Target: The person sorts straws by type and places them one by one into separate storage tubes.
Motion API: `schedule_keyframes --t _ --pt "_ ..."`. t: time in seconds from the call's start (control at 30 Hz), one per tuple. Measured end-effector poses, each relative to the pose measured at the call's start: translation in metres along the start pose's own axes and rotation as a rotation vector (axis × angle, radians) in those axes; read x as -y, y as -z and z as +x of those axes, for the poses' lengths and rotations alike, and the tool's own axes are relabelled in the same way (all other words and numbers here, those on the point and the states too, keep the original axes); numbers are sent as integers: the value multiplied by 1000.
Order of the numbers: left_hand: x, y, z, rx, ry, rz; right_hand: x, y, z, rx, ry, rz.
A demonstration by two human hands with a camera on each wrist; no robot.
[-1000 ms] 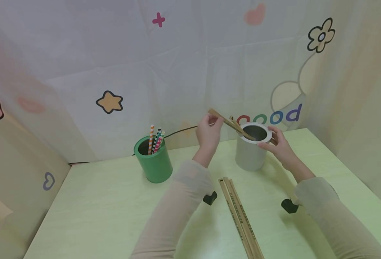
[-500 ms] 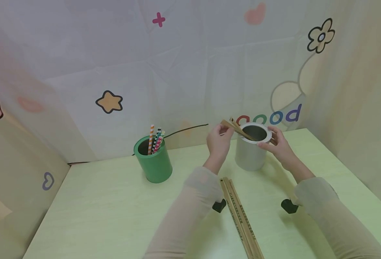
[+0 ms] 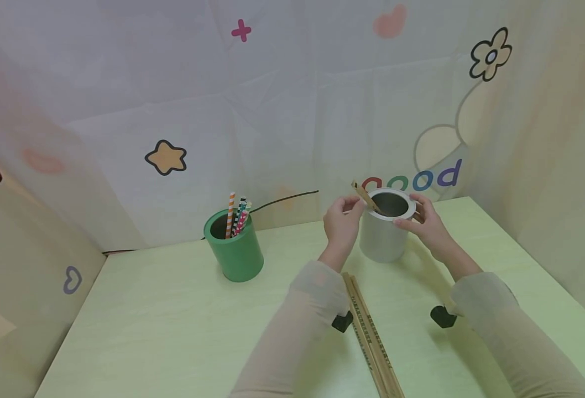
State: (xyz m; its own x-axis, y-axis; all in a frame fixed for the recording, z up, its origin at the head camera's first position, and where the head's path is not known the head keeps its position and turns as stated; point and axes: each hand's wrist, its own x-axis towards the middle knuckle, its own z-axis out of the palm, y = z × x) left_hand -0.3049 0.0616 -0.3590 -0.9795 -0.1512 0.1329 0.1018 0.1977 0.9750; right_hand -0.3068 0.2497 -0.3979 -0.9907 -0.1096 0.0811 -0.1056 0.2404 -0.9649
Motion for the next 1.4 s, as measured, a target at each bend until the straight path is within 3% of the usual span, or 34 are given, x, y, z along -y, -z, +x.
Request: schedule_keyframes --t 0.43,0.87,1.03,1.4 --pt "13 9 -5 51 -28 -26 1 0 -1 -5 -9 -16" --pt "18 39 -13 133 -72 83 -2 1 2 -3 -14 -24" --pt "34 50 -18 173 -93 152 -1 0 2 -9 -14 -19" --pt "79 59 -40 313 -22 229 -1 0 4 -9 -29 -19"
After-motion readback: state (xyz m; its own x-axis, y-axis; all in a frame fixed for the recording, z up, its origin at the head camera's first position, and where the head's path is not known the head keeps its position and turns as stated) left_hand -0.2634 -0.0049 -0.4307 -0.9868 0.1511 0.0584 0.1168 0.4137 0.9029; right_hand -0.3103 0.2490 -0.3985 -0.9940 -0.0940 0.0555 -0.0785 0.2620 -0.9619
